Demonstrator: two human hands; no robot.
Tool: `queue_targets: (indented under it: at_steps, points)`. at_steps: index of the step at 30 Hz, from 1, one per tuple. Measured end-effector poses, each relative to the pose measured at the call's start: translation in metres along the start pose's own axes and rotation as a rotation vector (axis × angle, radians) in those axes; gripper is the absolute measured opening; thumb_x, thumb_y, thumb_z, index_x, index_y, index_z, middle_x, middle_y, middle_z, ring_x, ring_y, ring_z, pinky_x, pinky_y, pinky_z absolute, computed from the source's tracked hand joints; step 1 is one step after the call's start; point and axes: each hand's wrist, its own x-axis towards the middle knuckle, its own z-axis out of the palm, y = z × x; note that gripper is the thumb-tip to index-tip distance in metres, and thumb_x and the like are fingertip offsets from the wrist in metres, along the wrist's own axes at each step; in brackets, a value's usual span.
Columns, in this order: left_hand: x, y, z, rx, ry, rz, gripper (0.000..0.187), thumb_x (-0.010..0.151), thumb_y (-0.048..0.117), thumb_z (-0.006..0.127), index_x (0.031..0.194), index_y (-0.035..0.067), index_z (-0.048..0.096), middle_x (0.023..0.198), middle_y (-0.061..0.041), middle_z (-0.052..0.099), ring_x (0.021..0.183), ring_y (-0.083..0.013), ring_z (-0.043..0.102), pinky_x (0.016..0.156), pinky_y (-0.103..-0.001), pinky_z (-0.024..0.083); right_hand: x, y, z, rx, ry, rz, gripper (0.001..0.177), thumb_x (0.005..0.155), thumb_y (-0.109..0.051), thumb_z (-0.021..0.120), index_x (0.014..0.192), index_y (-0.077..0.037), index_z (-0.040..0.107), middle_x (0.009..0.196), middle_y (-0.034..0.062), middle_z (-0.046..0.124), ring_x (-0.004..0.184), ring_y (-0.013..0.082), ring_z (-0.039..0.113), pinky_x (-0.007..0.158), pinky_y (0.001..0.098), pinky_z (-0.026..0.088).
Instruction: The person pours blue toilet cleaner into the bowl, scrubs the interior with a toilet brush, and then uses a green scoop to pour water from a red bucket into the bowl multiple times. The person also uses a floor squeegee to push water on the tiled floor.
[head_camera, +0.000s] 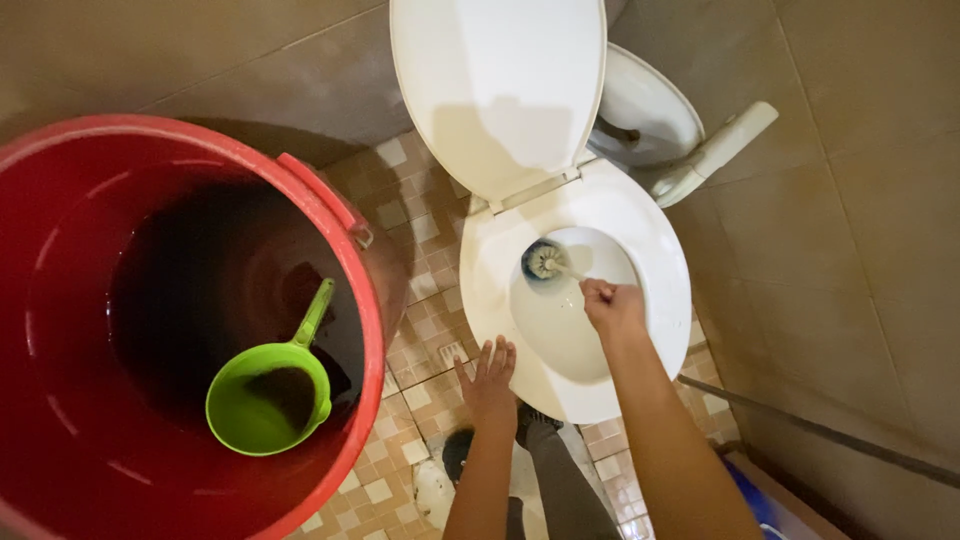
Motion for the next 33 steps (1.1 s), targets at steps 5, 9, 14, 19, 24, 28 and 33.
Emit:
queue_targets:
  at_steps: [5, 9, 14, 19, 24, 28, 33]
  points:
    - [0.0, 0.003, -0.055, -0.058, -0.391, 0.016, 0.086, 0.095, 0.034, 0.057, 0.162, 0.032, 0.002, 0.171, 0.015, -0.002, 0.157, -0.0115, 0.002, 0.125, -0.061, -0.005, -0.075, 0.019, -0.058, -0.224, 0.02, -0.349, 0.06, 0.101, 0.01, 0.026, 0.157, 0.006, 0.005, 0.074, -0.002, 0.024, 0.054, 0.0102, 0.026, 0.079, 0.0324, 0.067]
    - [0.008, -0.002, 0.016, 0.023, -0.096, 0.05, 0.08, 0.095, 0.021, 0.054, 0.161, 0.031, 0.01, 0.169, 0.014, 0.006, 0.154, -0.0138, 0.009, 0.121, -0.064, -0.003, -0.221, 0.101, -0.014, -0.239, -0.032, -0.187, 0.04, 0.11, -0.006, 0.035, 0.13, 0.027, 0.041, 0.073, 0.0006, 0.033, 0.053, 0.0091, 0.028, 0.056, 0.0188, 0.045]
    - [-0.016, -0.006, -0.02, -0.117, 0.091, 0.086, 0.075, 0.092, 0.019, 0.058, 0.16, 0.019, 0.028, 0.168, 0.001, 0.025, 0.155, -0.0177, 0.019, 0.122, -0.062, -0.005, -0.295, 0.117, -0.016, -0.918, 0.005, -0.17, 0.041, 0.107, -0.02, 0.04, 0.132, 0.011, 0.051, 0.067, -0.0037, 0.033, 0.051, 0.0058, 0.025, 0.038, 0.0201, 0.023]
    - [-0.097, -0.015, -0.059, -0.45, 0.138, 0.118, 0.052, 0.097, 0.02, 0.056, 0.148, 0.012, 0.046, 0.151, -0.014, 0.047, 0.144, -0.0297, 0.038, 0.121, -0.062, 0.01, -0.334, 0.133, -0.024, -1.123, -0.006, -0.249, 0.04, 0.105, -0.023, 0.042, 0.131, 0.005, 0.056, 0.065, -0.0046, 0.029, 0.052, 0.0076, 0.026, 0.04, 0.0237, 0.023]
    - [-0.166, -0.018, -0.064, -0.946, 0.004, 0.033, 0.036, 0.105, 0.024, 0.047, 0.138, 0.01, 0.058, 0.133, -0.016, 0.065, 0.123, -0.0303, 0.062, 0.108, -0.041, 0.048, -0.321, 0.144, -0.065, -1.193, -0.009, -0.281, 0.041, 0.105, -0.032, 0.046, 0.131, -0.001, 0.056, 0.064, -0.0042, 0.026, 0.051, 0.0083, 0.024, 0.041, 0.0244, 0.021]
    - [-0.186, -0.014, -0.054, -1.2, -0.05, 0.014, 0.038, 0.104, 0.03, 0.051, 0.134, 0.01, 0.062, 0.13, -0.014, 0.069, 0.123, -0.0266, 0.066, 0.105, -0.036, 0.048, -0.3, 0.154, -0.091, -1.179, 0.005, -0.351, 0.042, 0.106, -0.036, 0.045, 0.127, -0.001, 0.056, 0.063, -0.0033, 0.027, 0.05, 0.0093, 0.024, 0.04, 0.026, 0.022]
    - [-0.188, -0.016, -0.037, -1.2, -0.076, 0.021, 0.041, 0.101, 0.035, 0.053, 0.134, 0.012, 0.064, 0.133, -0.011, 0.068, 0.124, -0.0253, 0.065, 0.105, -0.035, 0.047, -0.291, 0.166, -0.116, -1.121, -0.008, -0.389, 0.039, 0.106, -0.034, 0.045, 0.123, -0.001, 0.057, 0.066, -0.0028, 0.031, 0.051, 0.0081, 0.029, 0.04, 0.0252, 0.023]
